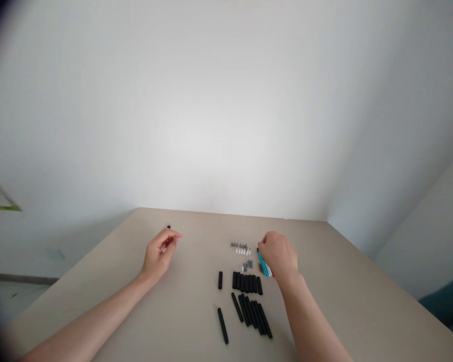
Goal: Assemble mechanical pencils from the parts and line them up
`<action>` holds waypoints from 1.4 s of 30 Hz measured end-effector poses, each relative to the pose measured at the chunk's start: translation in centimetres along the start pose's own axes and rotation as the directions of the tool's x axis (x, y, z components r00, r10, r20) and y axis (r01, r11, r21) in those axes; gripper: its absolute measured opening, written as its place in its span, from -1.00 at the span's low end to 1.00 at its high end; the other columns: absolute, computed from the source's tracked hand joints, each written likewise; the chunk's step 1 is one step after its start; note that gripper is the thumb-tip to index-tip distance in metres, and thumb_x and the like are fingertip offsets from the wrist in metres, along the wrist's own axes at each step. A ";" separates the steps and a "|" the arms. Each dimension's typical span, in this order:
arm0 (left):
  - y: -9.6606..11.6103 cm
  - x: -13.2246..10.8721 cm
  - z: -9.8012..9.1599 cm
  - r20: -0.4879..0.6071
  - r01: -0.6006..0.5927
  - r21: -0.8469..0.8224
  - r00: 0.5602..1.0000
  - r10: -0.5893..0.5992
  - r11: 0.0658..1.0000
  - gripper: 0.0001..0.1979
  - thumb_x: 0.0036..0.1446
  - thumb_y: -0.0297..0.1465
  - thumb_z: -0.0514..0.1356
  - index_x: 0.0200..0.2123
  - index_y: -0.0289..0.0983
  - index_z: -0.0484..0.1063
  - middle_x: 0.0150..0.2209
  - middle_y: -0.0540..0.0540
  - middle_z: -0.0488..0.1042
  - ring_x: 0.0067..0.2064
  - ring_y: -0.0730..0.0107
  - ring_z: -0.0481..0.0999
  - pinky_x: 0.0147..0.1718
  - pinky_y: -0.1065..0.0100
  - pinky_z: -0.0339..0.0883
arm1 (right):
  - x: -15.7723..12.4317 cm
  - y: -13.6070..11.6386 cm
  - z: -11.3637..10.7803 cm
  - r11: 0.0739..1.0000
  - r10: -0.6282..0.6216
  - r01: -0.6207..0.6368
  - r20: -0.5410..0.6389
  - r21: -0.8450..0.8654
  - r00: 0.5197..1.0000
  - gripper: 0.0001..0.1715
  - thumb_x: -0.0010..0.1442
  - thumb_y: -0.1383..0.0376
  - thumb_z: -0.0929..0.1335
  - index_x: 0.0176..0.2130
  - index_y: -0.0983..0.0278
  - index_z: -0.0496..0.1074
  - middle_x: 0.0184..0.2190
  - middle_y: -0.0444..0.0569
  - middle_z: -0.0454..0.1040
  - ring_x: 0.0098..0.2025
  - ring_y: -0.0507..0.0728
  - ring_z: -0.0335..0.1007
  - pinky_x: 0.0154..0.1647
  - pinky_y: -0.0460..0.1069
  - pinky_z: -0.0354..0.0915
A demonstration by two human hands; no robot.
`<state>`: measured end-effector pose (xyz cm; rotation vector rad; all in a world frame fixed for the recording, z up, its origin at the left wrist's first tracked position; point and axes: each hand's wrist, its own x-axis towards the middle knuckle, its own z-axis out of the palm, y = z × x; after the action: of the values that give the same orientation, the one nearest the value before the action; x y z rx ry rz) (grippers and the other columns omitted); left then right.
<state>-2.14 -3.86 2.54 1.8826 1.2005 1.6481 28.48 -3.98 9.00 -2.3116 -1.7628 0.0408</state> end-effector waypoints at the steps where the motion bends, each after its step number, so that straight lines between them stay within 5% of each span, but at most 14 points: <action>1: 0.2 0.0 -0.1 0.039 -0.015 -0.021 0.999 0.016 1.000 -0.87 0.14 -0.43 0.07 -0.32 -0.29 0.41 -0.42 -0.03 0.33 -0.41 0.45 0.31 -0.47 0.47 0.16 | 0.1 0.4 0.3 1.000 0.007 -0.007 0.020 -0.005 1.000 -0.79 0.01 0.27 0.31 -0.41 0.28 0.53 -0.39 0.15 0.55 -0.32 0.25 0.50 -0.44 -0.03 0.24; 10: 0.9 -0.1 0.0 0.291 -0.015 -0.094 0.956 0.042 0.995 -0.84 0.17 -0.39 0.09 -0.29 -0.29 0.45 -0.43 -0.04 0.31 -0.48 0.49 0.27 -0.52 0.47 0.11 | 0.9 1.5 1.6 0.998 0.064 -0.062 0.098 -0.026 0.993 -0.79 -0.04 0.27 0.35 -0.38 0.32 0.53 -0.35 0.19 0.56 -0.27 0.29 0.51 -0.40 -0.01 0.30; 17: 0.3 -0.1 -0.1 0.311 0.033 -0.112 0.950 0.004 0.993 -0.84 0.18 -0.38 0.09 -0.30 -0.30 0.45 -0.44 -0.01 0.29 -0.55 0.56 0.18 -0.58 0.49 0.03 | 2.6 5.9 -0.4 0.962 0.270 -0.268 0.032 -0.059 0.962 -0.64 0.06 0.22 0.31 -0.20 0.36 0.53 -0.24 0.32 0.51 -0.17 0.37 0.47 -0.34 0.07 0.32; 23: 0.1 -0.2 0.2 0.352 0.060 -0.116 0.936 -0.015 0.991 -0.84 0.16 -0.38 0.10 -0.30 -0.32 0.44 -0.48 0.00 0.29 -0.58 0.58 0.14 -0.61 0.51 -0.02 | 3.6 8.4 1.4 0.951 0.301 -0.290 0.105 -0.110 0.948 -0.54 -0.04 0.27 0.40 -0.13 0.46 0.49 -0.22 0.35 0.50 -0.17 0.37 0.47 -0.35 0.05 0.33; 34: 0.7 -0.1 0.5 0.406 0.033 -0.089 0.914 0.006 0.995 -0.81 0.14 -0.38 0.09 -0.32 -0.33 0.47 -0.45 -0.04 0.34 -0.59 0.59 0.14 -0.61 0.50 -0.02 | 4.2 8.6 2.7 0.960 0.264 -0.246 0.147 -0.133 0.953 -0.59 -0.04 0.30 0.37 -0.18 0.48 0.51 -0.24 0.36 0.50 -0.19 0.35 0.49 -0.38 0.02 0.31; 42: 1.0 0.0 0.6 0.429 -0.017 -0.047 0.903 0.035 0.999 -0.80 0.15 -0.39 0.07 -0.34 -0.34 0.47 -0.47 -0.03 0.33 -0.58 0.58 0.15 -0.59 0.49 0.01 | 3.2 6.4 0.1 0.952 0.290 -0.282 0.056 -0.121 0.955 -0.50 0.07 0.11 0.31 -0.16 0.46 0.50 -0.22 0.35 0.50 -0.19 0.38 0.46 -0.41 0.03 0.26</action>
<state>-1.18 -4.27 3.14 2.0962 0.9487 1.1647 35.45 -2.49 8.03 -2.6626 -1.4805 0.0786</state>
